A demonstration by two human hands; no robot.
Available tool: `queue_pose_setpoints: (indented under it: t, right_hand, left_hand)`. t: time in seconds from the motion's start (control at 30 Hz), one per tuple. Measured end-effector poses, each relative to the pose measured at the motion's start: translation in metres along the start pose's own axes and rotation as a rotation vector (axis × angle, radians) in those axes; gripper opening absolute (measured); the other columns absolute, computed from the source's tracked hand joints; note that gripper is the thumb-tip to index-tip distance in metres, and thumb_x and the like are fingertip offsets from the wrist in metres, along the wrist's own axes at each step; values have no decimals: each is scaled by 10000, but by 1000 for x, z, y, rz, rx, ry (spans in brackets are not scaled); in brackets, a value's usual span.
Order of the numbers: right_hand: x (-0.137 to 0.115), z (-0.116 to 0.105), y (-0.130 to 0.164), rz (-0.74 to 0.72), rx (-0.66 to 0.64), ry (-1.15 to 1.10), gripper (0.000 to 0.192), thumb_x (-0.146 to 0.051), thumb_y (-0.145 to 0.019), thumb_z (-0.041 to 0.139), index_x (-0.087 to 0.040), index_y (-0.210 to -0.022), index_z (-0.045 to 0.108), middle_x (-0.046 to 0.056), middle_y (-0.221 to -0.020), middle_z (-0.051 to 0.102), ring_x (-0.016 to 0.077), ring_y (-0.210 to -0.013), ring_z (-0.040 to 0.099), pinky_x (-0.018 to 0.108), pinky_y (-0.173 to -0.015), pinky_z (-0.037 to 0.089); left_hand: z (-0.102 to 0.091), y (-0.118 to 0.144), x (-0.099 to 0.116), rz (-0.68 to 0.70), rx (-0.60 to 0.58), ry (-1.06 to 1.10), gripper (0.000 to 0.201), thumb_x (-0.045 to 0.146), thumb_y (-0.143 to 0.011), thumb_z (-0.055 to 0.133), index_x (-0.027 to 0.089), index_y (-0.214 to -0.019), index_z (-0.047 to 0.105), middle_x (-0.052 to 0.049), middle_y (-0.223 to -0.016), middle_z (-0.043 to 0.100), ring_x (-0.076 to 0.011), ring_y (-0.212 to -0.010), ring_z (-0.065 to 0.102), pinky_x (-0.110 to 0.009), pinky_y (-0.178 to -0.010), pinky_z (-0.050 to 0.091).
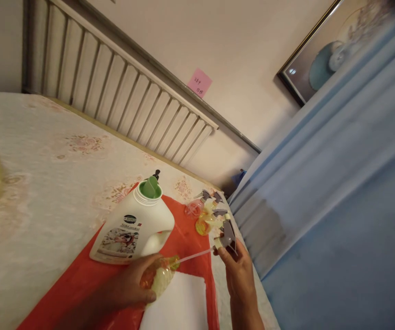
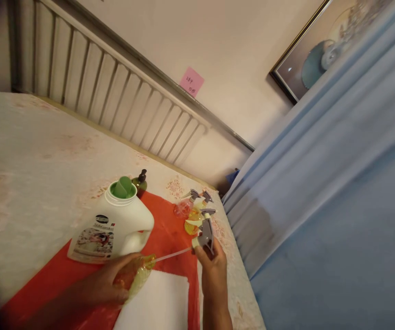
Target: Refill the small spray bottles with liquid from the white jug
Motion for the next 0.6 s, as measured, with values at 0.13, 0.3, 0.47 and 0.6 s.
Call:
queue_pose_setpoints:
  t: [0.13, 0.3, 0.47, 0.6]
  right_hand:
    - [-4, -5, 4, -73, 73, 9, 392, -341, -738, 806, -205, -1091, 702, 44, -1006, 704, 195, -848, 622, 311, -750, 516]
    - [-7, -9, 6, -84, 73, 83, 441, -349, -756, 800, -211, -1161, 692, 60, -1059, 701, 223, -932, 629, 333, -800, 519]
    - [-8, -3, 11, -86, 17, 116, 485, -355, -765, 788, -215, -1214, 671, 73, -1082, 715, 236, -925, 648, 362, -822, 528]
    - [-6, 10, 16, -71, -31, 123, 429, -338, -763, 790, -191, -1154, 693, 86, -1077, 728, 240, -932, 660, 344, -803, 537]
  left_hand:
    - [-4, 1, -7, 11, 48, -9, 805, 141, -576, 717, 263, -1358, 565, -35, -1408, 616, -375, -1344, 490, -431, -1118, 402]
    - [-7, 2, -11, -4, 109, -13, 808, 120, -595, 673, 174, -1388, 530, -83, -1427, 592, -377, -1336, 495, -428, -1111, 397]
    - [-6, 5, 6, 7, 56, -14, 775, 143, -596, 692, 221, -1356, 561, -58, -1393, 623, -385, -1336, 494, -453, -1104, 412]
    - [-4, 6, 7, 18, 31, -9, 777, 149, -598, 699, 248, -1355, 558, -57, -1413, 609, -364, -1346, 493, -448, -1119, 405]
Point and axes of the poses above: each hand's wrist, its own y-axis away from the middle knuckle, its own z-axis out of the palm, x = y × z, the point moved 9 cm from there along -y, towards the middle knuckle
